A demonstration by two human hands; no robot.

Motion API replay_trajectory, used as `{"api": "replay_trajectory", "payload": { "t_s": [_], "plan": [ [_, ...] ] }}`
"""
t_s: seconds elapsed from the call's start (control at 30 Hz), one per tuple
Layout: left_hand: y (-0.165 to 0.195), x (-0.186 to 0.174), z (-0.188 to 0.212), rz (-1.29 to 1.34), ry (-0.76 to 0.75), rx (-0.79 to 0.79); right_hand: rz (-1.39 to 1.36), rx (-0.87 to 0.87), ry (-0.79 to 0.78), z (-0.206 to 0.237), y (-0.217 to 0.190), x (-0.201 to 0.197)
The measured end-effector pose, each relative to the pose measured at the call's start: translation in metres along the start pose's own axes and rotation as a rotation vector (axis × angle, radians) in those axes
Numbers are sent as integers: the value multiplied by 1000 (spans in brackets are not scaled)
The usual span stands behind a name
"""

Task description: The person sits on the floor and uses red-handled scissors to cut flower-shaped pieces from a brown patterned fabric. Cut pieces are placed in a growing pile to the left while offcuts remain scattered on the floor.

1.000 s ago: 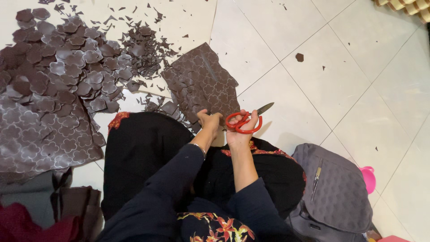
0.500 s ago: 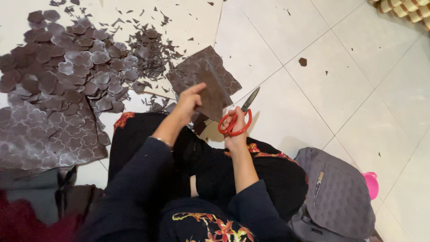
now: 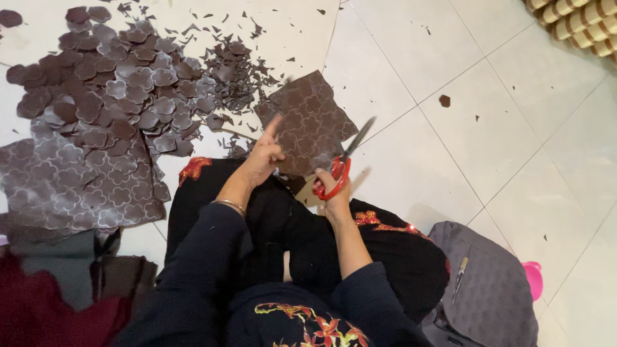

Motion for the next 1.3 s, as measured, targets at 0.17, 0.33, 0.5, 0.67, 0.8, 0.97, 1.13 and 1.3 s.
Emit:
{"api": "replay_trajectory", "payload": {
  "t_s": [0.17,0.33,0.5,0.67,0.8,0.97,1.13,1.3],
  "plan": [
    [-20,-2,-11,93,-125,-132,-4,-155,64,4,-12,-1],
    [-13,7,-16,-39,-53,45,8,-185,74,2,-12,0],
    [1,-5,-19,37,89,293,323,4,-42,-3,5,-2],
    [14,-15,-23,219,168,464,607,77,-243,3,20,9],
    [18,-20,-24,271,173,482,643,161,-347,12,23,16],
    [14,-19,-27,206,169,452,696,98,-440,19,21,23],
    [12,-21,-29,177,143,429,597,133,-467,17,25,20],
    [13,-20,-29,176,129,427,462,136,-519,15,28,18]
  ]
}}
Point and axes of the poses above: each hand's wrist, its own z-axis away from the middle knuckle, its own x-axis out of the palm, y = z × x, the point moved 3 cm from there along -z, towards the middle knuckle
